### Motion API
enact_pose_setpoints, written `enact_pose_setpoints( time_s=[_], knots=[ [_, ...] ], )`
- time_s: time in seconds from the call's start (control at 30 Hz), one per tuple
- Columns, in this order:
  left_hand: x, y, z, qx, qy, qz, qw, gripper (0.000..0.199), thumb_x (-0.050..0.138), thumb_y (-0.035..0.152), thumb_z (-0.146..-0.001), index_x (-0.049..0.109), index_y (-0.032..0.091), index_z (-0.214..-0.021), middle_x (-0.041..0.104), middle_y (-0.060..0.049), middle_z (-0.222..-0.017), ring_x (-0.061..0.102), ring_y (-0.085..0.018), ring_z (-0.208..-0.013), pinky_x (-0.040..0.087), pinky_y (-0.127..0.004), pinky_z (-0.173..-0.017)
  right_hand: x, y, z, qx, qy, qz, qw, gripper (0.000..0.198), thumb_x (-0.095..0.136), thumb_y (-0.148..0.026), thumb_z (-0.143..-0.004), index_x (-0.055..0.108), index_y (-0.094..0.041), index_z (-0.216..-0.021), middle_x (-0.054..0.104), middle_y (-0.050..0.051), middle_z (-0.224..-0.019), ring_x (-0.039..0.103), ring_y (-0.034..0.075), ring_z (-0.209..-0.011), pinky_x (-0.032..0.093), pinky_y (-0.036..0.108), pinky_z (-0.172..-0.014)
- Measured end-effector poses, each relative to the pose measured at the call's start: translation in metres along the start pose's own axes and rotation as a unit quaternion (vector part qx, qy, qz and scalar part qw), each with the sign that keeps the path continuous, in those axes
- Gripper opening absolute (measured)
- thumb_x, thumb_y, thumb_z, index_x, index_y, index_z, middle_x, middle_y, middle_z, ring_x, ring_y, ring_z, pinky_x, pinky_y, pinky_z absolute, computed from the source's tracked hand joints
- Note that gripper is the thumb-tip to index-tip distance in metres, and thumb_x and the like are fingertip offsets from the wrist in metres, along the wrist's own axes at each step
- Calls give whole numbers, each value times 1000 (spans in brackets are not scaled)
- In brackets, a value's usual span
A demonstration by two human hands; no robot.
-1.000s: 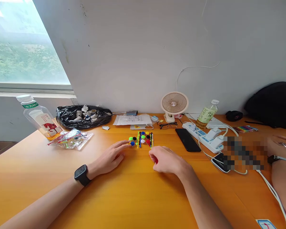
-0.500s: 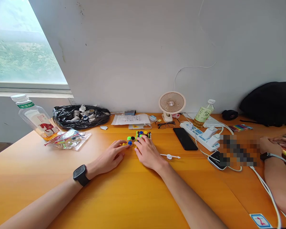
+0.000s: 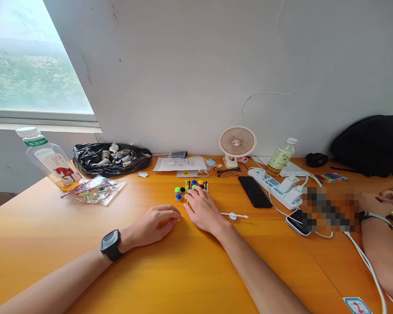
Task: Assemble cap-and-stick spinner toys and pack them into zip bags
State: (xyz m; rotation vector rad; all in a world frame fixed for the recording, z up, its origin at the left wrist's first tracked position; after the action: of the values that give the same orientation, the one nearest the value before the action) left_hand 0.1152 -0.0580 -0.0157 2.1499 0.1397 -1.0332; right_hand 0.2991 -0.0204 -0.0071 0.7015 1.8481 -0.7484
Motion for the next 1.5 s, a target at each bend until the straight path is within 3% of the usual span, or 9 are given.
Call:
enact_pose_setpoints(
  time_s=[0.5,1.5],
  knots=[
    [-5,0,-1,7,32,-61,998,21,59,24,-101,72,24,-116,76,-7,-110,70,-22,-99,57,-35,-91,0,1,0,-2,-1,-17,1000,35,51,-29,-106,66,-20,-137,65,12,-139,45,30,-140,41,53,-120],
    [-3,1,-1,1,20,-67,998,17,61,21,-100,73,23,-111,77,-4,-106,68,-22,-98,55,-35,-88,-6,-1,-1,8,22,-3,1000,32,53,-26,-105,65,-18,-133,66,12,-134,50,31,-131,44,51,-115]
  ],
)
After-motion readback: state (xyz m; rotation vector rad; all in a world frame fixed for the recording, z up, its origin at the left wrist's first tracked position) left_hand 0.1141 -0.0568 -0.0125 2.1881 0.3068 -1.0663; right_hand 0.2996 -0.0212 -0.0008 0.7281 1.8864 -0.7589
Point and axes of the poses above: each hand's wrist, its own z-axis away from the middle knuckle, its own x-axis out of the palm, y = z × x, the point moved 4 cm from there along -z, towards the middle knuckle
